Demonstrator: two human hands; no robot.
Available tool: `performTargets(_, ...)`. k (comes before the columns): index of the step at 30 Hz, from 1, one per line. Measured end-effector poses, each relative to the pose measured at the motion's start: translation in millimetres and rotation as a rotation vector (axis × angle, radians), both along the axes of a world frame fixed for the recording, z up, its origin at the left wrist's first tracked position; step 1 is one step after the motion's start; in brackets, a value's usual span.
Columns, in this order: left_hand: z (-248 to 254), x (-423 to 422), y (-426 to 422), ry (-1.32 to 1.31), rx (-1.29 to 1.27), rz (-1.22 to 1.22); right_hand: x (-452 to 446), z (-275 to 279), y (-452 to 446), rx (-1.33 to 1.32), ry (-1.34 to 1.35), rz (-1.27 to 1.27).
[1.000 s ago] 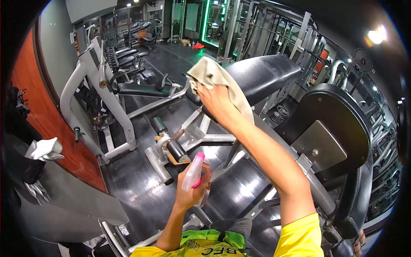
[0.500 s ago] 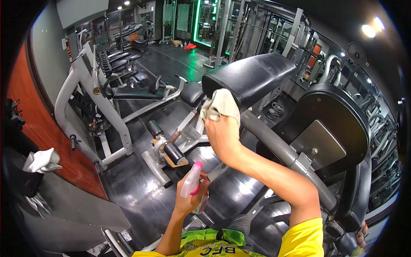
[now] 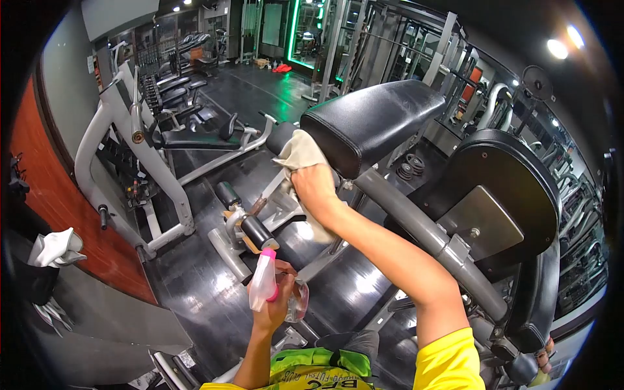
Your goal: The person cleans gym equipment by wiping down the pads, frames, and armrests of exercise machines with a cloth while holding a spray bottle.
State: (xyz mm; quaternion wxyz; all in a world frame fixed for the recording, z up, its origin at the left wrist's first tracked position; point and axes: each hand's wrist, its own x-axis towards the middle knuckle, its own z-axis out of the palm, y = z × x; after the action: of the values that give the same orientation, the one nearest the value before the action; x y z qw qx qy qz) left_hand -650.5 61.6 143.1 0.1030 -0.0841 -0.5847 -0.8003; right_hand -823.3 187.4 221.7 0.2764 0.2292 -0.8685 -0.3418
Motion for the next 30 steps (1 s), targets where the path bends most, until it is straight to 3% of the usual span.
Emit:
performTargets(1, 0, 1, -1, 0.012, 0.003, -0.006, -5, -2, 1, 0.186, 0.369, 0.055)
performTargets(2, 1, 1, -2, 0.023, 0.008, -0.011, -5, -9, 2, 0.183, 0.371, 0.055)
performTargets(4, -3, 3, -2, 0.022, 0.003, -0.021, 7, -20, 1, 0.008, 0.14, -0.058)
performTargets(5, -5, 4, -3, 0.023, -0.002, -0.035, 12, -20, 2, -0.033, -0.136, -0.134)
performTargets(8, -7, 5, 0, 0.046, 0.007, -0.018, 31, -23, 14, 0.079, 0.023, -0.083)
performTargets(9, -7, 6, 1, 0.044, 0.009, -0.022, 36, -24, 15, 0.048, -0.141, -0.164)
performTargets(13, -10, 6, 0, 0.04, 0.051, -0.017, 51, -39, 31, 0.05, -0.037, -0.1)
performTargets(18, -13, 12, 0, 0.011, 0.113, 0.001, 111, 7, 13, -0.073, -0.184, -0.208)
performTargets(20, -21, 14, 1, 0.126, 0.13, 0.078, 113, 14, 12, -0.063, -0.215, -0.232)
performTargets(22, -21, 17, -1, 0.132, 0.103, 0.066, 97, 21, 19, -0.258, -0.151, -0.222)
performTargets(24, -14, 19, -4, 0.147, 0.076, 0.052, 56, 22, 36, -0.216, 0.297, 0.114)
performTargets(26, -7, 22, -4, 0.137, 0.207, -0.025, 46, 24, 38, -0.036, -0.202, -0.112)
performTargets(30, -16, 22, -5, 0.167, 0.139, -0.004, 21, 42, 9, 0.041, -0.353, -0.179)
